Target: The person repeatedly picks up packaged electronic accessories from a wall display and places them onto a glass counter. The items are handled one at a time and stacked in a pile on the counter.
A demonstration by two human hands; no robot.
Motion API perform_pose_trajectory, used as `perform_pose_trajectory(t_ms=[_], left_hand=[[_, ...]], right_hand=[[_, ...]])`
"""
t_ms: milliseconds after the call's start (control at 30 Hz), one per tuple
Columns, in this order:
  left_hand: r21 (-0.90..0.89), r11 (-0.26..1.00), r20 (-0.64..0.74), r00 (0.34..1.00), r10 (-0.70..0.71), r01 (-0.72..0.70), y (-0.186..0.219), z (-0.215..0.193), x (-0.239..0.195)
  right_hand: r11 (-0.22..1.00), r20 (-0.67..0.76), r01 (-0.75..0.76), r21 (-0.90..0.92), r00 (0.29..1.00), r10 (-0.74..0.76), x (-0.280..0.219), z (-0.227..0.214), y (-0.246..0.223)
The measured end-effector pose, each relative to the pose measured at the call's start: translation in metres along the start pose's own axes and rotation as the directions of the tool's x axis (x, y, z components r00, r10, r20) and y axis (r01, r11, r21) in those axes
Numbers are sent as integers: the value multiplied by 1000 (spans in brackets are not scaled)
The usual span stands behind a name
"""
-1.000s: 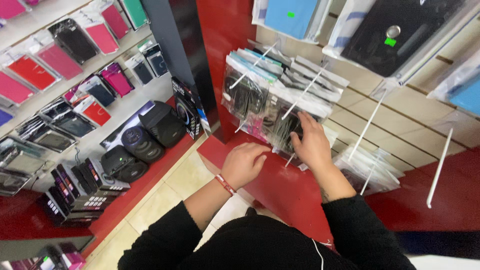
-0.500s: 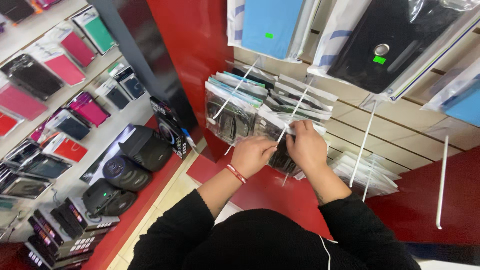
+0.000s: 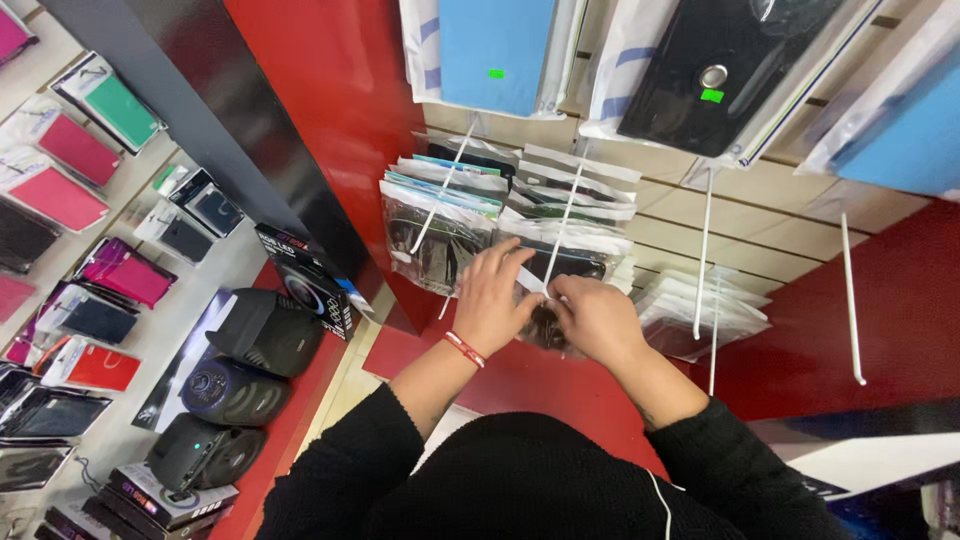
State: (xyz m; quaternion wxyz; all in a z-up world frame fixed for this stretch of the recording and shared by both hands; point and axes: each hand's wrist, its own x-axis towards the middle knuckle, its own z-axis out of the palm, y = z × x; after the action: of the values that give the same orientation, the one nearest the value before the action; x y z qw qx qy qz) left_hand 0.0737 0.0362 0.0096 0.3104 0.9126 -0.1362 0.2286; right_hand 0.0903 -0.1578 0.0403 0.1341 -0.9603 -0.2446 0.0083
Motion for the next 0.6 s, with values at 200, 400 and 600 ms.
perform_pose_trajectory(t_ms=[200, 400, 600], left_hand=[[-221, 956, 110, 979, -170, 190, -3, -33, -34], [-174, 888, 416, 849, -325, 425, -41, -17, -82], [-588, 727, 337, 924, -178, 354, -29, -18, -92]], right_hand=[[990, 38, -111, 91, 993, 108, -30, -6, -20], [962, -116, -208, 177, 966, 230, -71, 24, -17], [894, -417, -139, 427, 847, 331, -113, -4, -52]])
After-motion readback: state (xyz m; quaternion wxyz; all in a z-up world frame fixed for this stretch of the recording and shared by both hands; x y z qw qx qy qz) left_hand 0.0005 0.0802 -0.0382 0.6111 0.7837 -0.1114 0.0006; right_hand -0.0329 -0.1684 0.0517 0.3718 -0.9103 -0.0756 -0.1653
